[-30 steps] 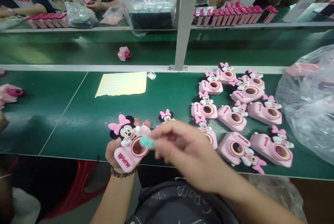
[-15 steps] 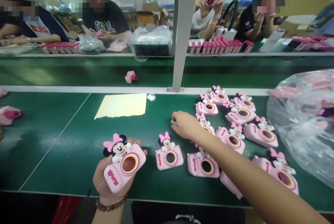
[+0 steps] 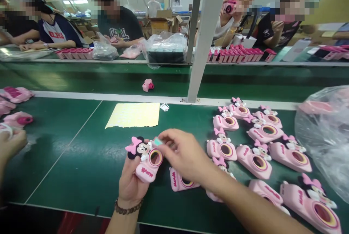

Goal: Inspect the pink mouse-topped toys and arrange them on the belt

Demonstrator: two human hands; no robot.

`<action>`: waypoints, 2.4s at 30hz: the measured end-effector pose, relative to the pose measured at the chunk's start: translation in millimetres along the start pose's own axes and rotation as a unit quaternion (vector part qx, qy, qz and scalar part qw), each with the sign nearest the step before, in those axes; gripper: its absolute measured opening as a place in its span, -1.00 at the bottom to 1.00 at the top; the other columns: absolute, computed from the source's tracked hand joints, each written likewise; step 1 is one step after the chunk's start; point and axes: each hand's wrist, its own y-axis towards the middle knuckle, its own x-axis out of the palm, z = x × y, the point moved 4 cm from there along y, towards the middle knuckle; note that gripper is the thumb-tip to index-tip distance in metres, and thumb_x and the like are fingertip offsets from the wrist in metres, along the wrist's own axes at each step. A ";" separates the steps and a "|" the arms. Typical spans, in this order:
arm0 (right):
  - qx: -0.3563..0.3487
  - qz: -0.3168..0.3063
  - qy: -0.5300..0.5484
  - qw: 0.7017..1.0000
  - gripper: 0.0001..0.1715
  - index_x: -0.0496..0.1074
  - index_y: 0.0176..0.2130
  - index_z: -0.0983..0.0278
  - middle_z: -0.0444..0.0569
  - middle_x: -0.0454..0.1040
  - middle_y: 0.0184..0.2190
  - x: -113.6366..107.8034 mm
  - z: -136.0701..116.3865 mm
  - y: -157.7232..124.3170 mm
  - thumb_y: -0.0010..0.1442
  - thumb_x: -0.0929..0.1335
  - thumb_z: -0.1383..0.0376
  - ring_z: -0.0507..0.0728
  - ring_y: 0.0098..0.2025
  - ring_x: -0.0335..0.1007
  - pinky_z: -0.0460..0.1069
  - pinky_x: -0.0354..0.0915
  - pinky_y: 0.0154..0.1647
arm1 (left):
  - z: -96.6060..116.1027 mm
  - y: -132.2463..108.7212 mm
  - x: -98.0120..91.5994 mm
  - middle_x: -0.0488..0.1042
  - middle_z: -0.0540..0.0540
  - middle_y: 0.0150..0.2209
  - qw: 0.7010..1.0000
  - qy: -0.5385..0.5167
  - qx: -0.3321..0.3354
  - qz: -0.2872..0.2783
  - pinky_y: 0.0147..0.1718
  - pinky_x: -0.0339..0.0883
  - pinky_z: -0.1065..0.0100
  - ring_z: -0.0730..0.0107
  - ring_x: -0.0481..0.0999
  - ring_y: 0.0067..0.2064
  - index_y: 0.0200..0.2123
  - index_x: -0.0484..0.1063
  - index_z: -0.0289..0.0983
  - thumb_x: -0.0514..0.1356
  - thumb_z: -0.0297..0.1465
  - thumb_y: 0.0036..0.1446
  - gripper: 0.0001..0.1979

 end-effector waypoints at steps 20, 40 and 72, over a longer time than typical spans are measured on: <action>-0.004 0.196 -0.003 0.981 -0.75 0.48 -0.09 0.25 -0.05 0.52 -0.30 -40.9 14.4 -2.4 0.32 0.35 0.16 0.09 -0.33 0.43 0.01 0.38 -0.30 | 13.6 8.5 -6.5 0.49 -0.07 -0.09 0.981 0.159 0.075 0.084 -0.22 0.49 0.35 0.32 0.57 -0.15 -0.12 0.34 -0.16 0.41 -0.28 0.03 -0.61; 0.098 0.036 -0.365 0.925 -0.16 0.14 0.30 0.31 0.25 0.16 0.27 -26.8 36.4 258.1 0.20 0.44 0.05 0.37 0.22 0.23 0.18 0.30 0.11 | 16.3 5.2 -51.2 0.45 -0.26 0.01 0.741 0.639 0.199 0.057 0.01 0.36 -0.07 -0.09 0.43 0.05 0.10 0.38 -0.18 0.26 -0.24 0.14 -0.55; 0.010 -0.414 -0.051 0.909 -0.56 0.54 0.00 0.21 -0.10 0.52 -0.26 -4.2 11.0 33.5 0.24 0.40 0.02 0.09 -0.25 0.38 -0.03 0.28 -0.19 | 17.0 -3.1 -18.2 0.49 -0.01 0.03 0.644 0.737 0.166 -0.114 0.00 0.19 0.11 0.13 0.38 0.06 0.14 0.34 -0.07 0.47 -0.21 -0.02 -0.33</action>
